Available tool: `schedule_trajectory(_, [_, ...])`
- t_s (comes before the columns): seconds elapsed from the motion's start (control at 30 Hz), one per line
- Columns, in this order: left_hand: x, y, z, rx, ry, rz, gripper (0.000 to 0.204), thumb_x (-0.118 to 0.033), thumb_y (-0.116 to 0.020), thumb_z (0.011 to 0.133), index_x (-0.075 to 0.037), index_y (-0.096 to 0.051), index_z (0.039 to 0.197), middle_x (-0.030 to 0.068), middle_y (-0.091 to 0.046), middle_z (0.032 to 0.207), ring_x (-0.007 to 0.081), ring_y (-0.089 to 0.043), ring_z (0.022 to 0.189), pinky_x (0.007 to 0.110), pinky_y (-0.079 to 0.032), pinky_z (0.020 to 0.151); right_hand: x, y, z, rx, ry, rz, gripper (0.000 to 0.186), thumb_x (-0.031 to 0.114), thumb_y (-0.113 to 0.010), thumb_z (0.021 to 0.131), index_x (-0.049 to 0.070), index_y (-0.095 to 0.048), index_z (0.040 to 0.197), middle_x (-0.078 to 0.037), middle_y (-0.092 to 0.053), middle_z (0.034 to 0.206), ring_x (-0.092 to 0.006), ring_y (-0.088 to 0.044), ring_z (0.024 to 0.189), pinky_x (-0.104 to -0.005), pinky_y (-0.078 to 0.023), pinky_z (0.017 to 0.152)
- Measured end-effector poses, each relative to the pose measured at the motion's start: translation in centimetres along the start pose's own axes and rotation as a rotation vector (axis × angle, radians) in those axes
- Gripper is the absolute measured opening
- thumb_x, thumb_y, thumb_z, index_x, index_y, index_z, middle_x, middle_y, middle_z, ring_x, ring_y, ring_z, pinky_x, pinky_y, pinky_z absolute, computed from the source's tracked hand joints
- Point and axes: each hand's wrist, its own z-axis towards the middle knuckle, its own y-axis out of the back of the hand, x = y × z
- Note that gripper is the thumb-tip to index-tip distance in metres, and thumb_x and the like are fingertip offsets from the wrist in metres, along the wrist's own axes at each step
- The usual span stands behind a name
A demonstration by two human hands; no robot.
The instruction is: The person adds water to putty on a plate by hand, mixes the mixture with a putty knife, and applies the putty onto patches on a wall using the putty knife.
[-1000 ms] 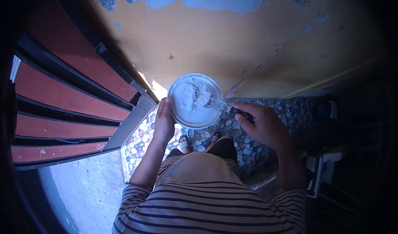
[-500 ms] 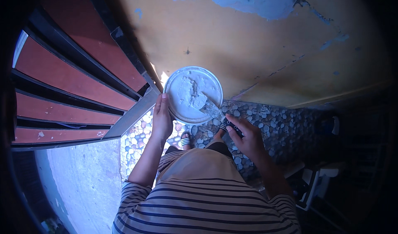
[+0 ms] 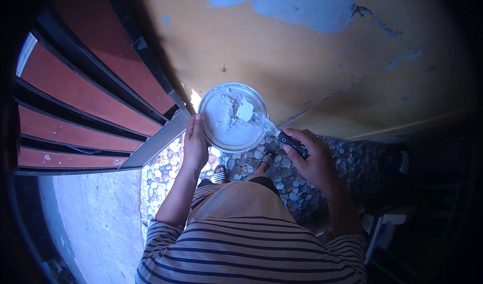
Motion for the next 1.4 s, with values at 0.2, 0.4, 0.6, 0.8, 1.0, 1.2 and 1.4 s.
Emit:
schedule_trajectory(0.2, [0.9,-1.4,0.0,0.055,0.01,0.04,0.041,-0.042,-0.042,0.107,-0.005,-0.057,0.115,0.0007,-0.057,0.094,0.0073,-0.048,0.087,0.023,-0.042,0.079,-0.7,-1.2,0.7,-0.004,0.175,-0.174,0.034,0.007,-0.067,0.091,0.004,-0.061,0.124,-0.019,-0.069,0.109,-0.0313,-0.07,0.099,-0.0369,-0.055,0.087])
schedule_trajectory(0.4, [2.2,-2.4,0.1,0.032,-0.002,-0.079,0.039,-0.04,-0.041,0.108,-0.005,-0.057,0.115,0.001,-0.056,0.096,0.0086,-0.047,0.087,0.023,-0.041,0.08,-2.5,-2.6,0.2,-0.011,0.119,-0.046,0.033,0.008,-0.065,0.094,0.003,-0.06,0.126,-0.019,-0.069,0.114,-0.0288,-0.07,0.101,-0.0343,-0.055,0.087])
schedule_trajectory(0.6, [2.2,-2.9,-0.2,0.01,-0.067,0.15,0.041,-0.042,-0.042,0.107,-0.005,-0.056,0.116,0.003,-0.058,0.096,0.0084,-0.052,0.084,0.024,-0.045,0.072,-3.3,-1.8,-0.7,0.077,-0.221,0.3,0.032,0.008,-0.064,0.094,0.0,-0.059,0.125,-0.019,-0.069,0.116,-0.0285,-0.069,0.107,-0.0343,-0.053,0.09])
schedule_trajectory(0.8, [1.4,-3.5,-0.3,0.051,-0.006,0.144,0.041,-0.043,-0.041,0.107,-0.006,-0.058,0.11,-0.0016,-0.054,0.086,0.0056,-0.047,0.074,0.023,-0.041,0.065,-3.3,-1.1,0.1,-0.124,0.1,-0.116,0.034,0.006,-0.067,0.092,0.001,-0.06,0.124,-0.02,-0.069,0.114,-0.0299,-0.07,0.105,-0.0351,-0.055,0.089])
schedule_trajectory(1.0, [1.5,-3.7,0.1,0.059,-0.044,0.097,0.041,-0.043,-0.04,0.107,-0.006,-0.057,0.11,-0.0016,-0.053,0.085,0.0049,-0.046,0.073,0.023,-0.041,0.064,-3.3,-0.8,-0.1,-0.019,0.125,-0.179,0.036,0.006,-0.068,0.09,0.002,-0.06,0.124,-0.02,-0.068,0.115,-0.0328,-0.069,0.105,-0.0375,-0.056,0.086])
schedule_trajectory(1.2, [1.4,-3.6,-0.4,0.06,-0.032,0.228,0.043,-0.043,-0.039,0.107,-0.004,-0.056,0.113,-0.0001,-0.054,0.088,0.007,-0.048,0.078,0.023,-0.042,0.069,-3.9,-2.2,-0.1,-0.068,0.022,0.009,0.034,0.006,-0.067,0.092,0.0,-0.059,0.124,-0.02,-0.068,0.116,-0.0306,-0.069,0.107,-0.0352,-0.054,0.091])
schedule_trajectory(1.4, [2.1,-3.1,0.4,0.031,-0.058,0.213,0.044,-0.042,-0.039,0.107,-0.002,-0.055,0.116,0.0037,-0.056,0.096,0.0108,-0.051,0.089,0.026,-0.043,0.082,-4.0,-3.7,-1.0,-0.059,-0.055,0.12,0.035,0.007,-0.067,0.092,-0.001,-0.059,0.125,-0.02,-0.068,0.116,-0.0302,-0.069,0.107,-0.0345,-0.053,0.091])
